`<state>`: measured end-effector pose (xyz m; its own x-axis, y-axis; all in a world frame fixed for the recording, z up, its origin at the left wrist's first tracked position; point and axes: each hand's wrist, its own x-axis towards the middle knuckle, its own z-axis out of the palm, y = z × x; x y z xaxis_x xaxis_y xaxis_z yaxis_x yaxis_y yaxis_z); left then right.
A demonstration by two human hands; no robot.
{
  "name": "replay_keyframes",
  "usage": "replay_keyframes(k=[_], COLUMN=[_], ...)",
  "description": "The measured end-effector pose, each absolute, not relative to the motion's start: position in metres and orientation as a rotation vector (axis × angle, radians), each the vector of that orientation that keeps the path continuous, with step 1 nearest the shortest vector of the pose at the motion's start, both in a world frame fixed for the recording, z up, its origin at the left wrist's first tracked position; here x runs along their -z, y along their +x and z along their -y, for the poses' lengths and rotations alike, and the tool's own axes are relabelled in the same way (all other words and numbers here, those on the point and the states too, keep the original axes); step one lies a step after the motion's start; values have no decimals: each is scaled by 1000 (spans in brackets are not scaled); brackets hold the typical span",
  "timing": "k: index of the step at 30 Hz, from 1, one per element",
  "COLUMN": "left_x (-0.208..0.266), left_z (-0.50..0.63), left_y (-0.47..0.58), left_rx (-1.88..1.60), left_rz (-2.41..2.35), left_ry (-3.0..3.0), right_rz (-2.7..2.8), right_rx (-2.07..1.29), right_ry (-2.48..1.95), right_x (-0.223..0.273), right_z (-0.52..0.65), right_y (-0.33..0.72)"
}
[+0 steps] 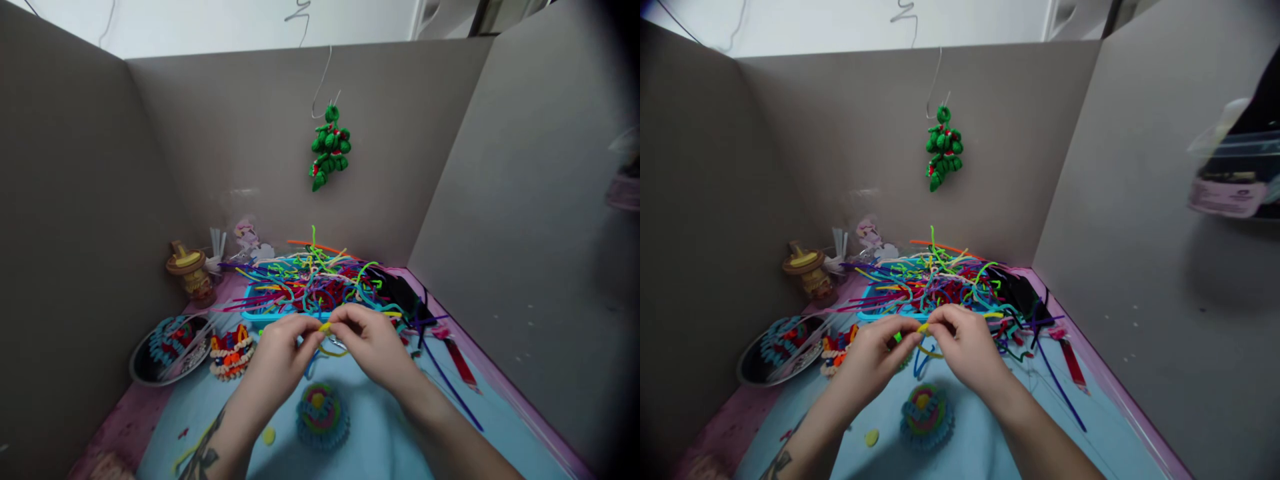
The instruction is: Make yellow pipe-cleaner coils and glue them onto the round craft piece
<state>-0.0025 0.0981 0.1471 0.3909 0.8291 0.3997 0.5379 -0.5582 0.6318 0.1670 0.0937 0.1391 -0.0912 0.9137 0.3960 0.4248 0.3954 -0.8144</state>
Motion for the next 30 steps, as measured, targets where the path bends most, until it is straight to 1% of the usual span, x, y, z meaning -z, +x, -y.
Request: replay_keyframes(k=[9,20,26,30], left_x=[-145,-147,-143,-140], left_z=[-95,-91,-90,-91], left_y=[8,12,13,10], left_rx=[-1035,-1154,-1260,-1322], left_rz=[-1254,-1233,-1228,-1179], left_ry=[2030,1925,2029,2147], right_rz=[1486,1202,987,951], right_rx=[-745,-953,-1168,-1248], right_ry=[-1176,-1010,-860,-824], right_x=[-139,-134,-127,-131], right_z=[-92,-89,-91,-89], right_y=[163,151,145,142])
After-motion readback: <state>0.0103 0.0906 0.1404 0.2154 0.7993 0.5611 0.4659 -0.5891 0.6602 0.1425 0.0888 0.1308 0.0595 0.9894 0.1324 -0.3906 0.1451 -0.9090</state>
